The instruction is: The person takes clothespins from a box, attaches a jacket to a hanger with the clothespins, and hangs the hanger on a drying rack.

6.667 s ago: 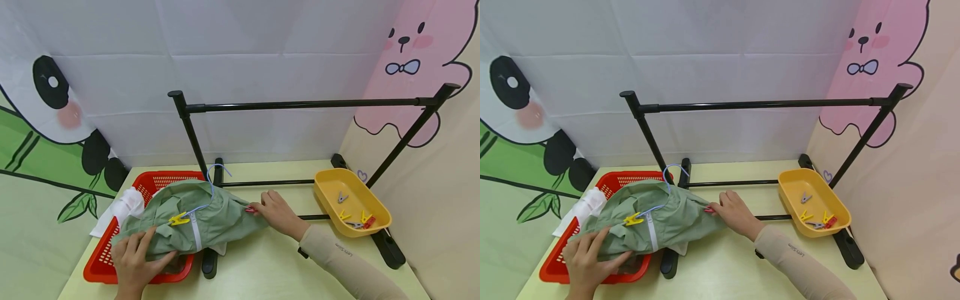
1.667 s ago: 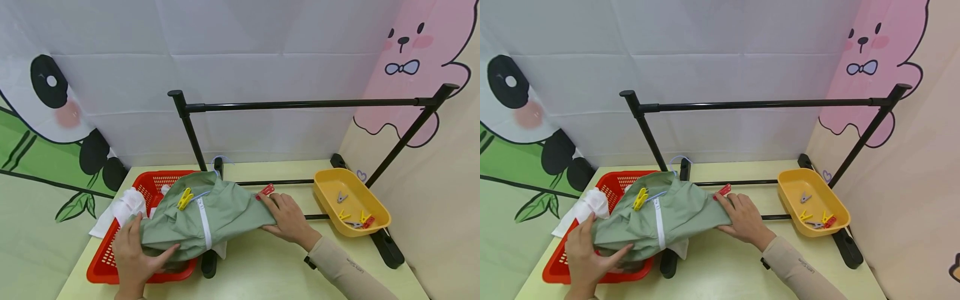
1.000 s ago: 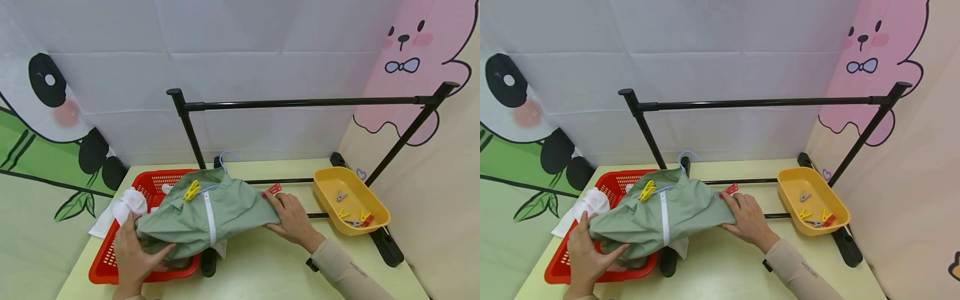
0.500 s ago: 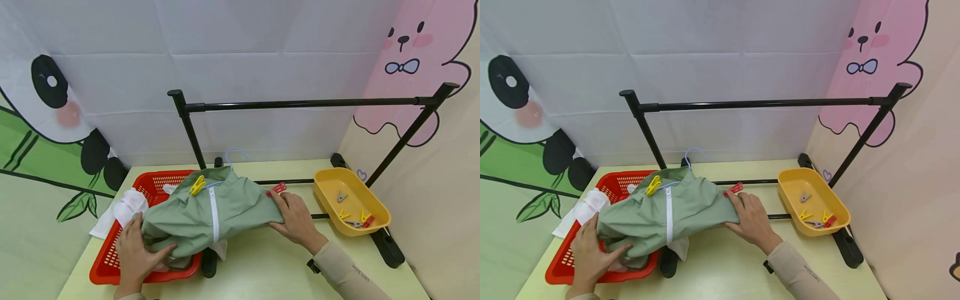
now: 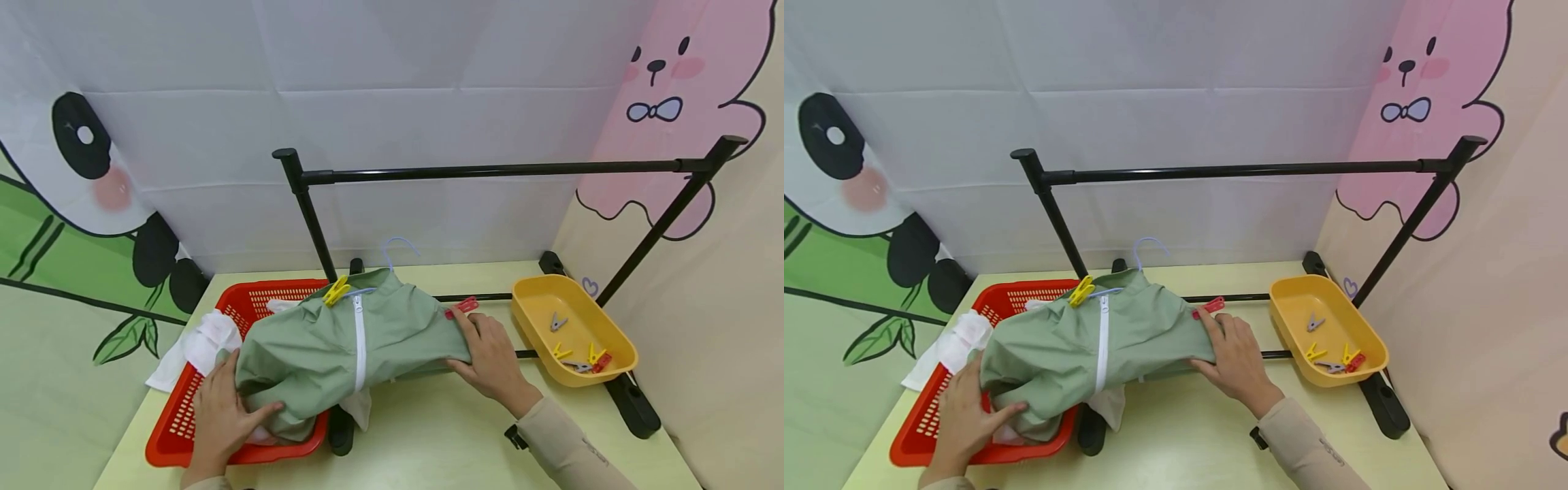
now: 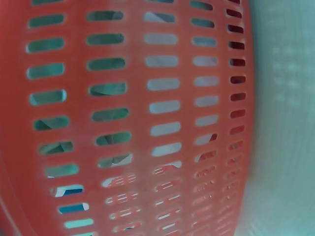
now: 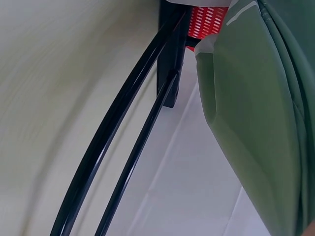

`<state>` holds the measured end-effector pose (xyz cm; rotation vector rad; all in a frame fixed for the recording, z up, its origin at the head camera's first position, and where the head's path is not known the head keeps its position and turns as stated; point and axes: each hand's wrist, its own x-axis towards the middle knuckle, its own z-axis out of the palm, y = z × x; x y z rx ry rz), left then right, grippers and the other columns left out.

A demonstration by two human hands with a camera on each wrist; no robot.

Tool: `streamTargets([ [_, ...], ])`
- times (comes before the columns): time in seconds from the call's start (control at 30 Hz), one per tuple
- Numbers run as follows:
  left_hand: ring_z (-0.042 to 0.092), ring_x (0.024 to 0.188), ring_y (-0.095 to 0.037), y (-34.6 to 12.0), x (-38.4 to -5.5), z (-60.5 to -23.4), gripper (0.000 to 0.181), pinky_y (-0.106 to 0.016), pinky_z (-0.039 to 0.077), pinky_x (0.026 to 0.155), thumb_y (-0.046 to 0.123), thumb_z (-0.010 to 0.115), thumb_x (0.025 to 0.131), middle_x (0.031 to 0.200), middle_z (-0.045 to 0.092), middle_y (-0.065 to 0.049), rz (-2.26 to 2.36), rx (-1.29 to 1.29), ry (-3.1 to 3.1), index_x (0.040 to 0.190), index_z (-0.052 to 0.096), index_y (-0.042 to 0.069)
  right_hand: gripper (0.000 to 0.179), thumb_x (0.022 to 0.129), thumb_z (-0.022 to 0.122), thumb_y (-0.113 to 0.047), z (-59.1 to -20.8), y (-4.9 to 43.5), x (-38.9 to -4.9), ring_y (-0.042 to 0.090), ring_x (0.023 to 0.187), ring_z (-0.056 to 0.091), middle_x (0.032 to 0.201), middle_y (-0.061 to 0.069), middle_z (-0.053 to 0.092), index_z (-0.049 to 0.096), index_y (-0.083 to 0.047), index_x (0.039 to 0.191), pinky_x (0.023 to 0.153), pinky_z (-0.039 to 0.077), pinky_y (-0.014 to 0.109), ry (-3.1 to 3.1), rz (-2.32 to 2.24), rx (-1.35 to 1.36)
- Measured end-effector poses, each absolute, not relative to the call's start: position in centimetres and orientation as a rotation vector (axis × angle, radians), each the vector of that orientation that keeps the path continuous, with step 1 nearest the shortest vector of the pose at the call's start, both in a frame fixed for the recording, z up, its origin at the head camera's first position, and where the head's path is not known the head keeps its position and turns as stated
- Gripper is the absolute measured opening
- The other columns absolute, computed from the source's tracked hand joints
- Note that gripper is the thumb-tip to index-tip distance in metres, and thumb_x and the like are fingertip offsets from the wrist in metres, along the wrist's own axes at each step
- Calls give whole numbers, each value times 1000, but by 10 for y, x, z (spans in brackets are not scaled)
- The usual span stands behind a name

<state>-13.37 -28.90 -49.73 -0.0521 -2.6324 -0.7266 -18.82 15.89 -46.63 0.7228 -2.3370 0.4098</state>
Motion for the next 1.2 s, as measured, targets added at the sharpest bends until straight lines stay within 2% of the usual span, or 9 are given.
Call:
streamTargets([
  [0.2,37,126,-50,-292,-135,-497,122,-71,27,97,54,88,60,141,42,-32,-714,-130,-2651,154,27,4,85,96,25,-72,-470,163,-188,33,88,50,105,19,53,43,-4,144,80,43,49,-2338,419,695],
  [0.4,36,126,-49,-292,-137,-496,132,-72,28,95,57,88,57,141,40,-31,-647,-153,-2721,157,18,8,86,95,26,-73,-473,165,-188,33,87,50,104,19,52,41,-5,146,79,44,49,-2358,447,662],
  [0.67,34,127,-51,-286,-137,-489,149,-72,23,99,72,83,52,141,37,-36,-518,-168,-2868,157,6,1,88,95,26,-74,-478,166,-186,33,87,51,105,19,51,41,-5,147,79,44,49,-2388,462,610],
  [1.0,27,132,-55,-286,-143,-480,151,-78,15,101,82,76,51,145,32,-37,-367,-195,-2989,153,10,-8,91,93,25,-75,-481,164,-181,32,85,49,105,19,51,38,-4,149,78,42,47,-2453,501,573],
  [1.2,27,132,-55,-282,-147,-475,149,-78,15,100,85,74,49,143,35,-36,-283,-219,-2978,148,20,-12,93,93,26,-76,-483,165,-180,32,85,48,104,19,50,39,-2,148,77,42,47,-2458,513,565],
])
